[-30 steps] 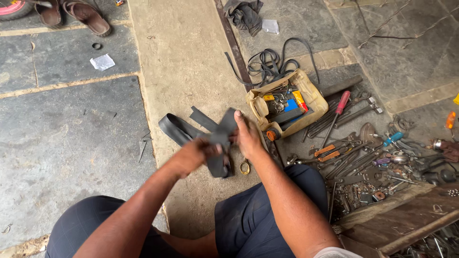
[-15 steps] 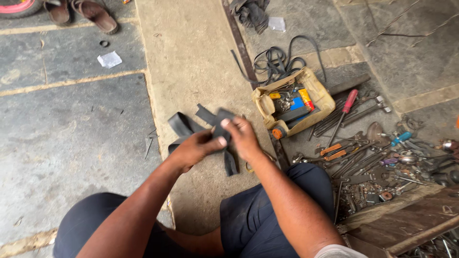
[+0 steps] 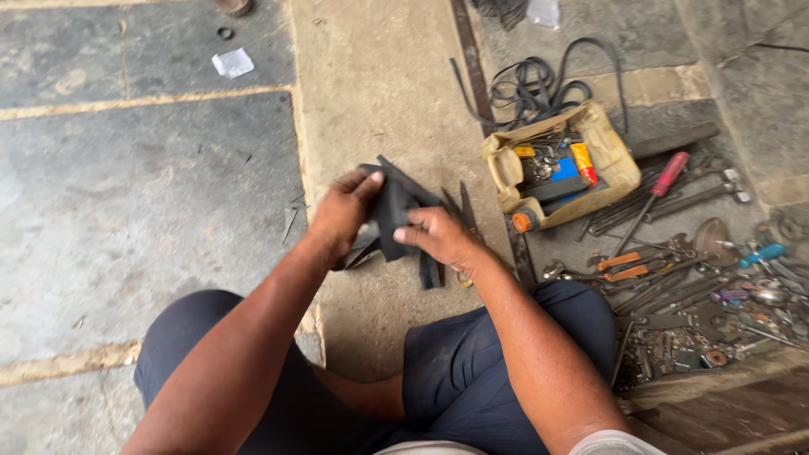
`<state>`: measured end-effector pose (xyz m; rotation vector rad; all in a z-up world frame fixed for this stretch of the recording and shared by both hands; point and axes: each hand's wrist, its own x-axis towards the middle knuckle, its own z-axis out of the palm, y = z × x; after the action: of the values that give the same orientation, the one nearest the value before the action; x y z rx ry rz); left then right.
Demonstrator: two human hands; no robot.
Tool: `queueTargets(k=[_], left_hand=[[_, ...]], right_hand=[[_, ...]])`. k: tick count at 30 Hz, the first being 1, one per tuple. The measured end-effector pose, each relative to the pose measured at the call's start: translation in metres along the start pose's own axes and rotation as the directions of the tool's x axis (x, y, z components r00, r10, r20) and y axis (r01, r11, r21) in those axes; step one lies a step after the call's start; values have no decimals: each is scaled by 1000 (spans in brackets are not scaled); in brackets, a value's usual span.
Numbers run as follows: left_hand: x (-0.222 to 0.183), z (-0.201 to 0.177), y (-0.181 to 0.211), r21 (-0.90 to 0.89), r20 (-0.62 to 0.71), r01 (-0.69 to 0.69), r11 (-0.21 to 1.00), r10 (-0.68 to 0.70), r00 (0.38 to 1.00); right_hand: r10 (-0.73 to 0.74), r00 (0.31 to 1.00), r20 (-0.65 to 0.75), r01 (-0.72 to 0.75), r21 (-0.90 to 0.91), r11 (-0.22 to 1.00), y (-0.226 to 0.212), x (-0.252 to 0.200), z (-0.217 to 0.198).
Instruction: The person cuts a long strip of black rubber material using a pair of scissors. They repeatedly trim the strip into smaller pieces, holding the material with one hand and cutting with the other. The cut pieces are placed on the floor.
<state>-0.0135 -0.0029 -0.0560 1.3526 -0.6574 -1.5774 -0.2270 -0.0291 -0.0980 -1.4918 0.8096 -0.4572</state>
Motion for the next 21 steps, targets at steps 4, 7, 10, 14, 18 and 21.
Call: queueTargets(k=[4,7,10,14,18,21], left_hand=[[-6,6,-26,138,235,192,972,-220,947],[-10,22,-39,541,434,-104,834,-171,884],[-11,26,-30,648,439,-230,726,-109,892],[0,15,-4,185,100,-13,983,-6,995],[9,-7,1,-187,43,-94,978,104,994],[5,0,-17,-51,121,9,999,-3,993]], right_hand=[[-73,924,-375,163,214,963,-5,8,2],[-8,806,-592,211,275,938,-9,3,-17],[81,827,-556,160,372,914,-10,1,-25],[73,997,14,-66,635,770,-4,-1,-17],[88,988,125,-97,64,993,-4,0,7],[39,998,-45,-34,108,994,-12,2,11]])
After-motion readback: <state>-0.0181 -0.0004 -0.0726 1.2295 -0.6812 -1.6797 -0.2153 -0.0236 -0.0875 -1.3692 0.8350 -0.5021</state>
